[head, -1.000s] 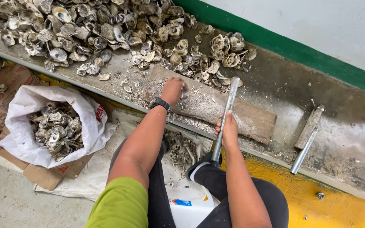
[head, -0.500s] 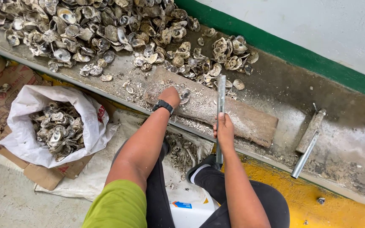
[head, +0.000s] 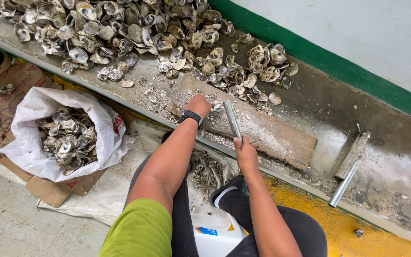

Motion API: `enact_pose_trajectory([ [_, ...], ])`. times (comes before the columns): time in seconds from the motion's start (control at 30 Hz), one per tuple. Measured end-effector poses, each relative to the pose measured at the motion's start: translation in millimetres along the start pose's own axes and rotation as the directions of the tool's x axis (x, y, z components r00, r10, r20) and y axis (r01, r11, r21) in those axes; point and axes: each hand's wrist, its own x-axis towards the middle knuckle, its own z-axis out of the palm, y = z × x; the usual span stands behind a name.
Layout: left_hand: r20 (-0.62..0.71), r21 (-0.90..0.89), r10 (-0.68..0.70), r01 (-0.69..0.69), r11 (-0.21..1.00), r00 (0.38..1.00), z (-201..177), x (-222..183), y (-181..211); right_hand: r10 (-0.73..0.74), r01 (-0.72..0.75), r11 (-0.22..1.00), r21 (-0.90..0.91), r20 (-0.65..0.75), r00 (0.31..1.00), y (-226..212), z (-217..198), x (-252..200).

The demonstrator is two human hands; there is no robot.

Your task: Shucking oyster shells using a metal tool to extract the meat.

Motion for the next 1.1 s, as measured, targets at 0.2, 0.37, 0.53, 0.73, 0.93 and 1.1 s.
enact_pose_trajectory([
  [0.2,0.011,-0.036,-0.062,0.062,0.997,0.998,-13.9,-14.9,11.1,-0.177,0.503,0.555,0.662,-0.498,0.849,-51.2,-67.9,-30.4],
  [0.37,0.001,0.014,-0.024,0.024,1.000,1.000,-2.5,-8.5,10.4,-0.122,0.225,0.822,0.524,-0.224,0.967,-12.6,-7.1,-10.1],
  [0.53,-0.034,0.031,-0.045,0.046,0.998,0.998,30.6,9.6,-10.8,-0.064,0.042,0.977,-0.210,-0.099,0.993,9.3,24.1,-7.3],
  [0.73,-0.170,0.012,0.112,-0.112,0.994,0.979,-2.9,-20.6,22.0,0.088,-0.146,0.902,0.405,0.159,0.983,-22.5,-19.5,-5.9],
  [0.93,-0.035,-0.121,-0.121,0.116,0.986,0.992,9.8,1.2,7.1,-0.067,0.109,0.959,0.260,-0.162,0.984,-22.0,-61.2,-12.0],
  [1.1,-0.076,-0.225,0.127,-0.141,0.964,0.989,-18.6,-26.7,13.9,-0.153,0.268,0.940,0.210,-0.444,0.883,-21.9,-85.0,-9.8],
])
